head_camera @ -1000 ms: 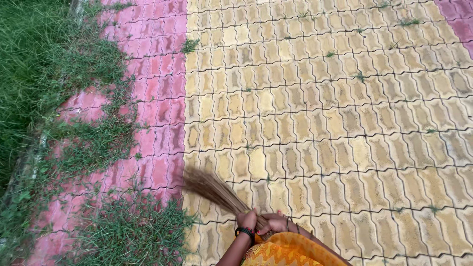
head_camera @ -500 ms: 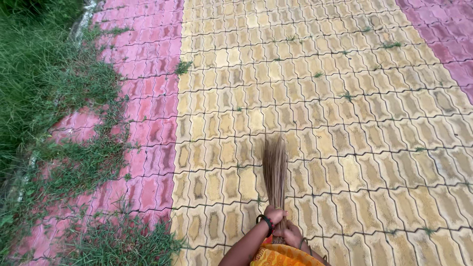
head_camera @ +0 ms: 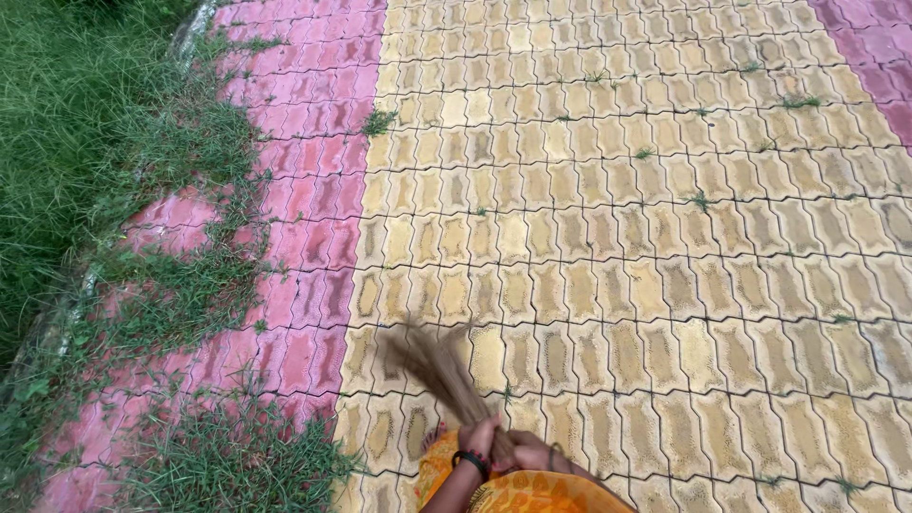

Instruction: The person sweeps a paved outdoor walkway using a broom made of sticks, moving the broom across the patterned tiles to clear debris while walking forward.

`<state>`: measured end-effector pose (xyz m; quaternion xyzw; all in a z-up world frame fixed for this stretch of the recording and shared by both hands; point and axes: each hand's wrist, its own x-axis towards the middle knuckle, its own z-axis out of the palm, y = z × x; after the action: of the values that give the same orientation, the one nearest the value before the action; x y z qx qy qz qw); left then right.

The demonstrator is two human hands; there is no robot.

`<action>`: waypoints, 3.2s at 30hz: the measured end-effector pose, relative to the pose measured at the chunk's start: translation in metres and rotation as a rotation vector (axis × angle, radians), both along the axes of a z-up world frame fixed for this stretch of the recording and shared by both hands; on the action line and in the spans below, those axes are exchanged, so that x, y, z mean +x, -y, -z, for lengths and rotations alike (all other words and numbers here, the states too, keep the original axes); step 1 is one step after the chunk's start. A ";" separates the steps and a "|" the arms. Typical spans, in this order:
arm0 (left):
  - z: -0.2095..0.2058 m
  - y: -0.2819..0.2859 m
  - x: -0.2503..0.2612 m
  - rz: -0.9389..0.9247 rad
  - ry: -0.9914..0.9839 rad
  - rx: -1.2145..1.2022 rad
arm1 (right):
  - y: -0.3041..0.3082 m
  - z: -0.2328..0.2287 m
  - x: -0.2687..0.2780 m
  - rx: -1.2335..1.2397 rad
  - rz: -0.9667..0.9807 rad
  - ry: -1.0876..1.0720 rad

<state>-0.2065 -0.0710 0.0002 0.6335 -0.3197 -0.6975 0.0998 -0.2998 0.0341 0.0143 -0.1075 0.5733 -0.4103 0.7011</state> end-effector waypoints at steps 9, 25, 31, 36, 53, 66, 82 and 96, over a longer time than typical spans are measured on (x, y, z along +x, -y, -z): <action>-0.013 0.014 -0.105 0.327 -0.182 0.107 | -0.033 -0.033 -0.037 0.092 0.406 -0.164; 0.020 0.158 0.044 0.052 0.133 0.284 | 0.157 0.014 0.049 0.100 -0.263 -0.025; -0.010 0.187 0.051 -0.257 0.267 0.086 | 0.197 0.010 0.029 0.206 -0.378 -0.176; -0.021 0.202 0.013 -0.019 0.099 0.061 | 0.178 -0.002 0.021 0.062 -0.033 -0.205; 0.031 0.206 -0.067 0.287 0.016 0.254 | 0.204 0.023 -0.045 -0.132 -0.569 -0.679; 0.011 0.217 -0.161 0.041 0.141 -0.163 | 0.193 0.012 -0.155 -0.052 -0.005 -0.003; 0.033 0.204 -0.293 1.063 0.026 -0.065 | 0.184 0.014 -0.198 0.106 0.661 0.013; 0.016 0.272 -0.209 0.081 0.124 -0.066 | 0.243 0.008 -0.202 0.107 -0.006 -0.020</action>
<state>-0.4151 -0.3428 -0.0162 0.6585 -0.3737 -0.6493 0.0724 -0.5017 -0.2092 0.0060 -0.0758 0.6008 -0.3759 0.7014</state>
